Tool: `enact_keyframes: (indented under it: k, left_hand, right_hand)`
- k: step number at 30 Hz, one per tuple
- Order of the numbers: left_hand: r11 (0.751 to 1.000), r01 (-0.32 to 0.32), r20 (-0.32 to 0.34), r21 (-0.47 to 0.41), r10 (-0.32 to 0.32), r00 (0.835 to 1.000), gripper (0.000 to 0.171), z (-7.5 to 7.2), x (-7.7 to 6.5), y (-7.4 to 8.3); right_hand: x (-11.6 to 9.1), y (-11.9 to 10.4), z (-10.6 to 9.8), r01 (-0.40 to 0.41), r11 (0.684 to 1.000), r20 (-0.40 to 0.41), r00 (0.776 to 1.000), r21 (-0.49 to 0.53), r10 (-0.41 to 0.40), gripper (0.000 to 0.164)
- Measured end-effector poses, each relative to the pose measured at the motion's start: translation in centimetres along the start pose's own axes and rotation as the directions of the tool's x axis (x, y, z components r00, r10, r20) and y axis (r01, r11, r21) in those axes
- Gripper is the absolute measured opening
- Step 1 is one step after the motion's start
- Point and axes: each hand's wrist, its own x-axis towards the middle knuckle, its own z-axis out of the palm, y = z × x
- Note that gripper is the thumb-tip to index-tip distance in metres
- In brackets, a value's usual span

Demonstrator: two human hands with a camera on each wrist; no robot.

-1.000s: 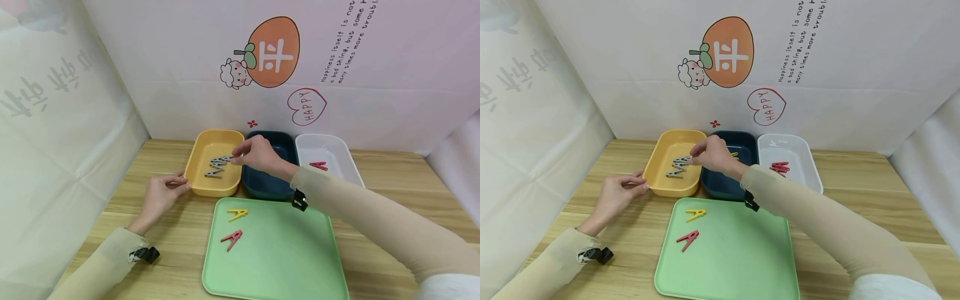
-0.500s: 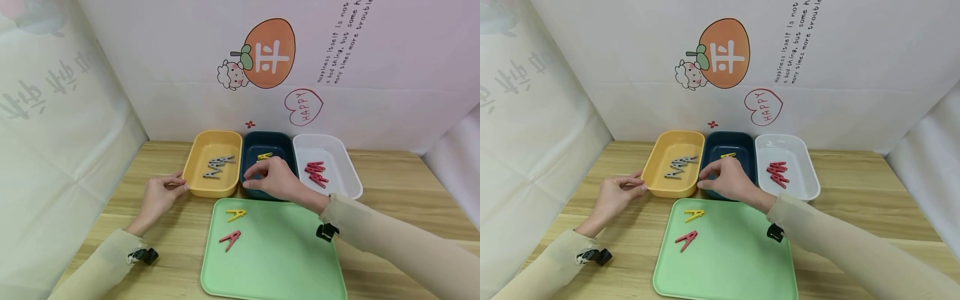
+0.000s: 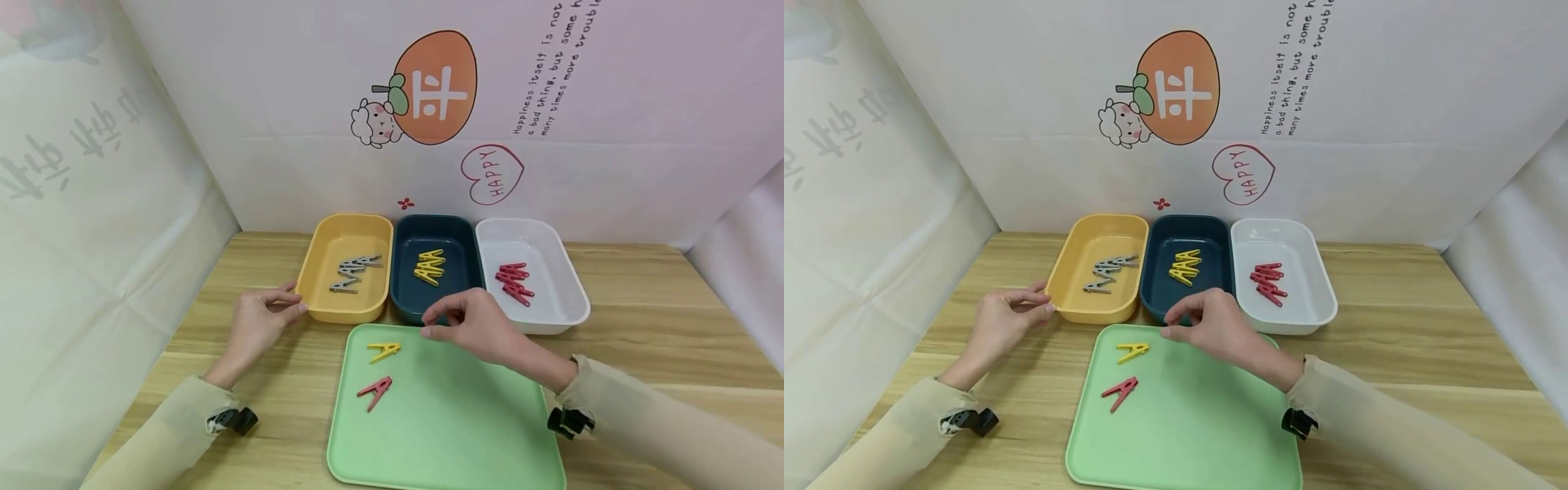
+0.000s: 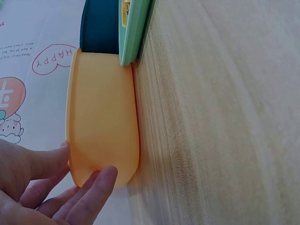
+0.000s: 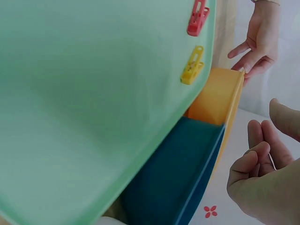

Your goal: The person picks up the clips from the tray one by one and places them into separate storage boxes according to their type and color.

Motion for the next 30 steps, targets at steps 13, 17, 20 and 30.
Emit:
enact_keyframes:
  k: [13, 17, 20, 30]
  left_hand:
    - [1.0, -0.008, -0.007, 0.007, 0.008, 1.0, 0.016, -0.1, 0.1, -0.1]
    - [1.0, -0.002, -0.01, 0.009, 0.002, 1.0, 0.015, -0.1, 0.1, -0.2]
    - [1.0, -0.005, -0.01, 0.007, 0.005, 1.0, 0.015, -0.1, 0.0, -0.2]
    - [1.0, -0.002, -0.001, 0.004, 0.002, 1.0, 0.015, 0.0, 0.1, -0.2]
  right_hand:
    - [-2.9, 1.8, -0.2, -0.064, 0.996, 0.008, 0.998, 0.066, 0.064, 0.012]
    - [-3.5, 2.5, -0.2, -0.078, 0.993, 0.005, 0.997, 0.089, 0.078, 0.014]
    - [-4.0, 2.8, -0.2, -0.093, 0.99, 0.003, 0.996, 0.105, 0.094, 0.015]
    - [-5.3, 3.3, 0.0, -0.149, 0.983, 0.032, 0.989, 0.103, 0.147, 0.011]
